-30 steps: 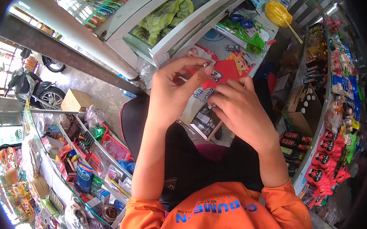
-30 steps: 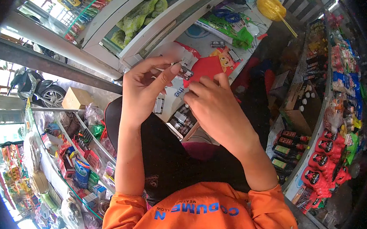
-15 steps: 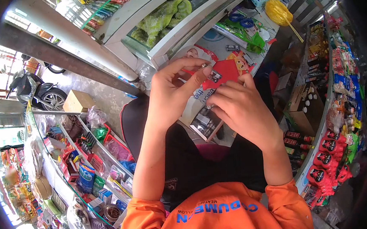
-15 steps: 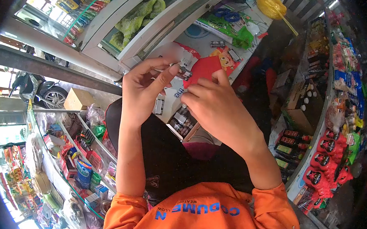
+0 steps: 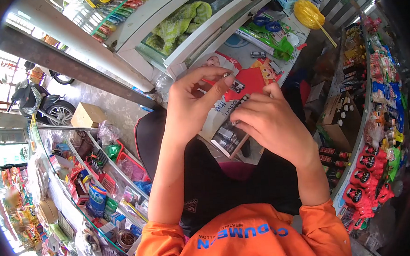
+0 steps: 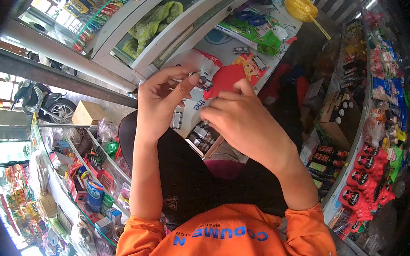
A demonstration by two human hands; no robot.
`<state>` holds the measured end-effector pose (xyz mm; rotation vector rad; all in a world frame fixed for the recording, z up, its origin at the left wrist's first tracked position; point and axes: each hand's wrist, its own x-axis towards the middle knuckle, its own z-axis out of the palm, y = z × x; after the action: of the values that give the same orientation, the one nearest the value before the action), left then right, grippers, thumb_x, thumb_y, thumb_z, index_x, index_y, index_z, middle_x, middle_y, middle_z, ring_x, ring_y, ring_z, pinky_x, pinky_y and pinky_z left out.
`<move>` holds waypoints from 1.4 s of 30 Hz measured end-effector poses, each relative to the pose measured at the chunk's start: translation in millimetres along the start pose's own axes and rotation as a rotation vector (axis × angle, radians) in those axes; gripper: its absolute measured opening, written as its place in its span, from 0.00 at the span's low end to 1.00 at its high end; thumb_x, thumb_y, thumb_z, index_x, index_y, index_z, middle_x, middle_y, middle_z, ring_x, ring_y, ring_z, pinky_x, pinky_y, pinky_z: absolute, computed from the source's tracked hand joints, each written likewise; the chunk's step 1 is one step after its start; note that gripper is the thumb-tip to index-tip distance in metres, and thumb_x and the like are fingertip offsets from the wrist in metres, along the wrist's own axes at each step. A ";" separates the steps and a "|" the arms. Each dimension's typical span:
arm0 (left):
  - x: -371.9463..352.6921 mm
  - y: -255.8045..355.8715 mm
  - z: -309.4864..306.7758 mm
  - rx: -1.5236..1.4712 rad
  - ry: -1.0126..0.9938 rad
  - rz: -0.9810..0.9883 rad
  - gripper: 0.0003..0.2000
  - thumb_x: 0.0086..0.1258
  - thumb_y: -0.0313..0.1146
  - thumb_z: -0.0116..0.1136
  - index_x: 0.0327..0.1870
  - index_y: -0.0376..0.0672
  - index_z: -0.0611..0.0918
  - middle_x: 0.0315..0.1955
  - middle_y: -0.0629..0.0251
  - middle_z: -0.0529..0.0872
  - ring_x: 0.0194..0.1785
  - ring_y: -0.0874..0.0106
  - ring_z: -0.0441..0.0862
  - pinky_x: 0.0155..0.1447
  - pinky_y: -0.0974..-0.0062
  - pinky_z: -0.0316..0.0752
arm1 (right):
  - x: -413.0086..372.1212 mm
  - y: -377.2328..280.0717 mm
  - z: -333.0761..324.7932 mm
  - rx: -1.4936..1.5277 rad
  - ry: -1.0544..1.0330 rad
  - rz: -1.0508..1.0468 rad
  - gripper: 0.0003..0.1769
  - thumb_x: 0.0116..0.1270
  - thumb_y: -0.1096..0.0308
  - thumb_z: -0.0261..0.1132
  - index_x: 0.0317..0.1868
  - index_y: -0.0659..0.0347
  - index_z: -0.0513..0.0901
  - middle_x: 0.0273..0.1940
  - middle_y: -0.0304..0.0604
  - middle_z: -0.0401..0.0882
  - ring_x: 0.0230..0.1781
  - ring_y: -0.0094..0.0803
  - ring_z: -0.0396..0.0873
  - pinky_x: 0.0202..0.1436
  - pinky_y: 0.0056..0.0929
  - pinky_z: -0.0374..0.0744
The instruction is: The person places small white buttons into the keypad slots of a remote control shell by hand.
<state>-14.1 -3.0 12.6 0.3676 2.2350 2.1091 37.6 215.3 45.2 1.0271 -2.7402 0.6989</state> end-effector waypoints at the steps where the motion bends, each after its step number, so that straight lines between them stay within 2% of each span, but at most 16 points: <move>1: 0.2 -1.0 -0.1 0.021 0.008 0.016 0.13 0.81 0.34 0.79 0.60 0.38 0.95 0.46 0.67 0.97 0.40 0.81 0.88 0.40 0.81 0.79 | 0.2 0.1 -1.2 0.000 -0.002 -0.001 0.09 0.68 0.70 0.81 0.46 0.54 0.91 0.41 0.35 0.90 0.48 0.35 0.87 0.68 0.44 0.73; 4: -0.2 3.2 -1.0 0.049 -0.001 -0.013 0.14 0.81 0.34 0.79 0.60 0.38 0.94 0.47 0.66 0.98 0.40 0.81 0.88 0.40 0.81 0.79 | 0.6 -1.0 -5.2 -0.065 0.031 -0.002 0.10 0.68 0.71 0.81 0.47 0.54 0.91 0.41 0.35 0.90 0.48 0.35 0.87 0.67 0.43 0.73; 6: -0.5 2.9 -0.4 0.036 0.000 -0.010 0.14 0.82 0.34 0.79 0.61 0.38 0.94 0.48 0.66 0.98 0.40 0.81 0.88 0.40 0.81 0.79 | -1.3 -3.5 -6.3 -0.042 0.041 0.069 0.11 0.66 0.71 0.81 0.48 0.54 0.92 0.41 0.35 0.89 0.48 0.35 0.87 0.66 0.42 0.74; 13: -0.4 0.6 -0.6 0.019 -0.011 -0.004 0.13 0.82 0.33 0.78 0.60 0.38 0.94 0.50 0.66 0.98 0.40 0.82 0.88 0.39 0.81 0.79 | -2.2 -2.3 -0.8 -0.101 -0.021 0.029 0.14 0.64 0.72 0.81 0.49 0.55 0.91 0.43 0.38 0.89 0.50 0.38 0.86 0.65 0.44 0.75; 22: -0.9 0.5 -0.1 -0.007 -0.012 0.000 0.13 0.82 0.33 0.78 0.60 0.38 0.94 0.49 0.67 0.98 0.40 0.83 0.87 0.39 0.81 0.78 | -3.7 -8.2 19.3 -0.217 0.052 0.099 0.08 0.67 0.73 0.77 0.45 0.60 0.89 0.42 0.43 0.88 0.50 0.42 0.86 0.63 0.45 0.77; 25: -1.1 1.7 0.1 -0.021 -0.010 -0.003 0.13 0.82 0.33 0.78 0.60 0.38 0.94 0.49 0.67 0.98 0.40 0.83 0.87 0.39 0.81 0.78 | -1.7 -10.8 27.7 -0.220 0.093 0.119 0.10 0.68 0.73 0.77 0.48 0.62 0.89 0.42 0.44 0.88 0.50 0.43 0.86 0.62 0.46 0.78; 30: -1.8 2.6 -0.5 -0.022 -0.009 0.004 0.13 0.82 0.33 0.78 0.60 0.37 0.94 0.48 0.67 0.98 0.40 0.83 0.87 0.39 0.81 0.78 | -1.7 -6.4 37.3 -0.177 0.069 0.222 0.20 0.66 0.72 0.78 0.57 0.63 0.84 0.45 0.47 0.86 0.50 0.48 0.85 0.62 0.49 0.78; 34: -1.6 4.5 -1.4 0.023 -0.007 -0.010 0.13 0.82 0.34 0.79 0.60 0.37 0.94 0.48 0.66 0.98 0.40 0.83 0.87 0.40 0.81 0.78 | -4.5 -4.7 40.1 -0.113 0.096 0.241 0.23 0.65 0.73 0.78 0.59 0.62 0.83 0.47 0.49 0.85 0.51 0.51 0.84 0.63 0.52 0.77; 42: -2.4 3.7 -1.5 -0.011 -0.004 -0.001 0.14 0.82 0.34 0.79 0.61 0.36 0.94 0.46 0.67 0.98 0.39 0.85 0.86 0.39 0.82 0.77 | -5.4 -0.7 35.6 -0.057 0.094 0.240 0.20 0.64 0.69 0.82 0.55 0.57 0.90 0.48 0.47 0.80 0.54 0.50 0.82 0.64 0.53 0.77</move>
<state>-11.6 -4.8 16.1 0.3693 2.2204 2.1170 43.5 201.4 12.5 0.6431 -2.8093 0.6773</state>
